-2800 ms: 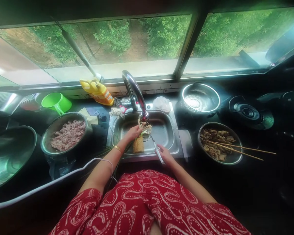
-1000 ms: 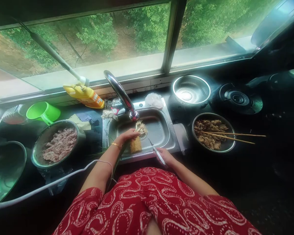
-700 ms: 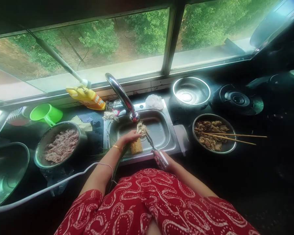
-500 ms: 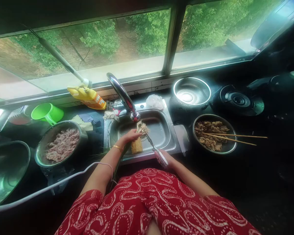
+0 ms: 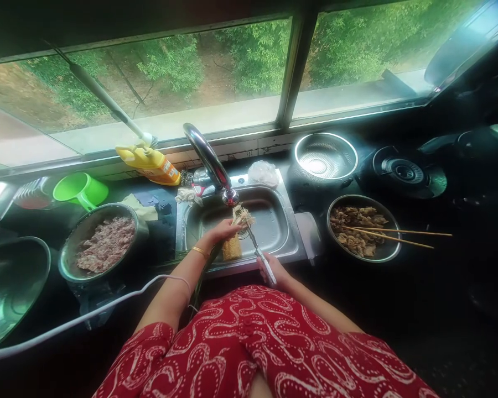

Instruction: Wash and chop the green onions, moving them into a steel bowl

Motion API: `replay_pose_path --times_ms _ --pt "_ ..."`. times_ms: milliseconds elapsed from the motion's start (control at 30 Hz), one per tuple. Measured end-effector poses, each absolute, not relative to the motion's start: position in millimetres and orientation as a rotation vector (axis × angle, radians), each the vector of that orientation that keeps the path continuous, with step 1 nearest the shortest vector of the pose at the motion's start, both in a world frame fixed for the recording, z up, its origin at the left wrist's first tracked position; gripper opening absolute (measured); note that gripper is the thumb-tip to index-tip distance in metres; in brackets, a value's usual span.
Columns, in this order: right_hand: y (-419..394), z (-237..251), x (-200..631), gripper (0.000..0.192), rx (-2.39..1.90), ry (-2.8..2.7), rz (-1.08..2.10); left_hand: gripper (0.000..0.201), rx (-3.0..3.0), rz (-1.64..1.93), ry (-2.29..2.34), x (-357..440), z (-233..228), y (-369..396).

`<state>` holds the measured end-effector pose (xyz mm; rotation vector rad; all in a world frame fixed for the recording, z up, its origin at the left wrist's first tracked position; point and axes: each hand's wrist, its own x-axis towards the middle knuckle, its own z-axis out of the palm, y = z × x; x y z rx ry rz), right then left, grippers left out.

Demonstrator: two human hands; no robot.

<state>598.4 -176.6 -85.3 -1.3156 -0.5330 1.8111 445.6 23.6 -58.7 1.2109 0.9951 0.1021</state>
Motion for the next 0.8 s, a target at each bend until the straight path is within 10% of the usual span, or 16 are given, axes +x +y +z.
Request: replay_pose_path --times_ms 800 --pt "-192.2 -60.9 628.3 0.046 -1.769 -1.138 1.361 0.047 1.242 0.222 0.902 446.5 -56.1 25.2"
